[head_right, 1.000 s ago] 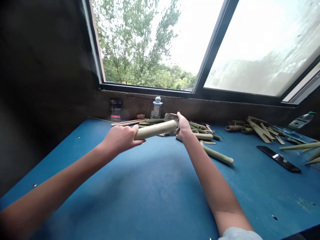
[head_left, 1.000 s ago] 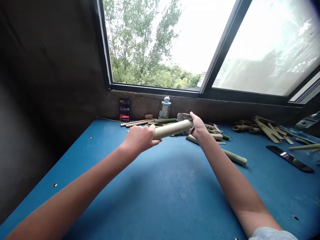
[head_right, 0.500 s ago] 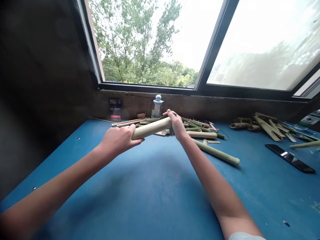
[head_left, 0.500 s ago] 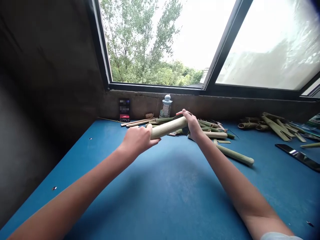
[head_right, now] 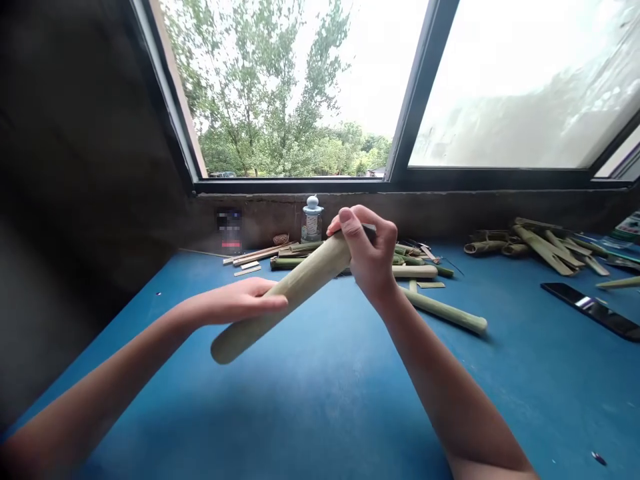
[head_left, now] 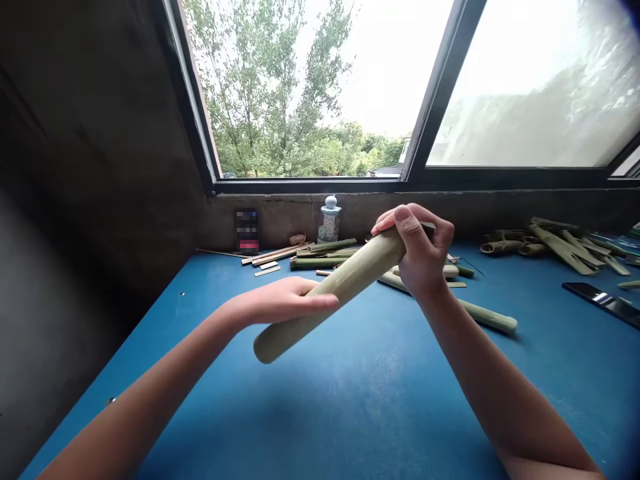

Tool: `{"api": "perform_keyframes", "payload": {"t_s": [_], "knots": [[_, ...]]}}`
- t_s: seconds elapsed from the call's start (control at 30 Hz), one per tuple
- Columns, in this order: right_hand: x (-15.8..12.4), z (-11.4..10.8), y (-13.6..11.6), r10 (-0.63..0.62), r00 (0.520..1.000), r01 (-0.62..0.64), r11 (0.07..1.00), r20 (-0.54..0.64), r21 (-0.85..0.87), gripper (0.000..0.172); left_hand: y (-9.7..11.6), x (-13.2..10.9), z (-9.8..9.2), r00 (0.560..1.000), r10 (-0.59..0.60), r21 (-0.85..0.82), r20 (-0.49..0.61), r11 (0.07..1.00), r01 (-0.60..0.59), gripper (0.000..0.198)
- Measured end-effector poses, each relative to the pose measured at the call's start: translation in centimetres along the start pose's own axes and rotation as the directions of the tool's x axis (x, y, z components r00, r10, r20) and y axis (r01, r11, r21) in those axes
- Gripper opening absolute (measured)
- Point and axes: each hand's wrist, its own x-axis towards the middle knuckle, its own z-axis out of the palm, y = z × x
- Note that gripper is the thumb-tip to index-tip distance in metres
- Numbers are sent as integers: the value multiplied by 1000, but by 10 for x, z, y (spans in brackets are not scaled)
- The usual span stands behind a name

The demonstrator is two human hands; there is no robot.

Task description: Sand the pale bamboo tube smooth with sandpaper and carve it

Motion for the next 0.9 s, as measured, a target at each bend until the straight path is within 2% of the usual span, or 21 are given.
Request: {"api": "perform_keyframes", "payload": {"t_s": [0.03,0.07,0.1,0.13,0.17,0.2,0.23,0.3,0.37,0.43,0.53,0.6,0.67,0.73,0.9], "knots": [[1,-2,-4,-60,997,62,997,50,-53,36,-19,9,-7,1000,17,-56,5,998,-16,68],[1,-3,-7,-113,988,126,986,110,-113,35,-43,18,-16,991,-21,-35,-133,999,16,70],[3,-5,-8,-157,974,185,968,166,-170,35,-69,26,-26,942,-76,53,-328,994,99,64],[5,-7,-10,-191,959,236,948,211,-214,34,-98,32,-37,857,-145,160,-494,954,253,61],[7,-7,-11,-217,945,276,930,243,-244,34,-125,37,-47,736,-200,216,-647,877,429,63],[9,-8,-13,-239,935,306,916,261,-258,33,-150,39,-58,641,-254,231,-725,787,572,64],[11,-7,-16,-260,926,331,907,275,-259,33,-172,40,-68,585,-275,240,-763,720,652,66],[13,-4,-23,-309,896,391,890,319,-234,31,-203,41,-86,526,-249,259,-813,655,710,66],[12,0,-33,-355,859,447,871,368,-203,29,-218,43,-98,511,-207,277,-835,644,713,67],[9,4,-44,-379,835,477,860,400,-180,27,-225,48,-107,513,-172,297,-841,645,704,67],[4,11,-56,-404,813,494,860,419,-128,24,-231,56,-113,529,-148,320,-836,652,688,67],[2,14,-59,-427,805,502,860,412,-89,23,-237,58,-115,515,-144,299,-845,671,679,67],[1,18,-58,-437,812,507,857,387,-96,23,-242,57,-116,494,-154,268,-856,685,677,66],[0,22,-57,-427,831,505,848,356,-163,23,-247,54,-119,493,-163,265,-855,680,684,66],[-14,33,-79,-327,882,444,817,339,-368,25,-249,44,-127,567,-171,359,-806,621,697,63]]}}
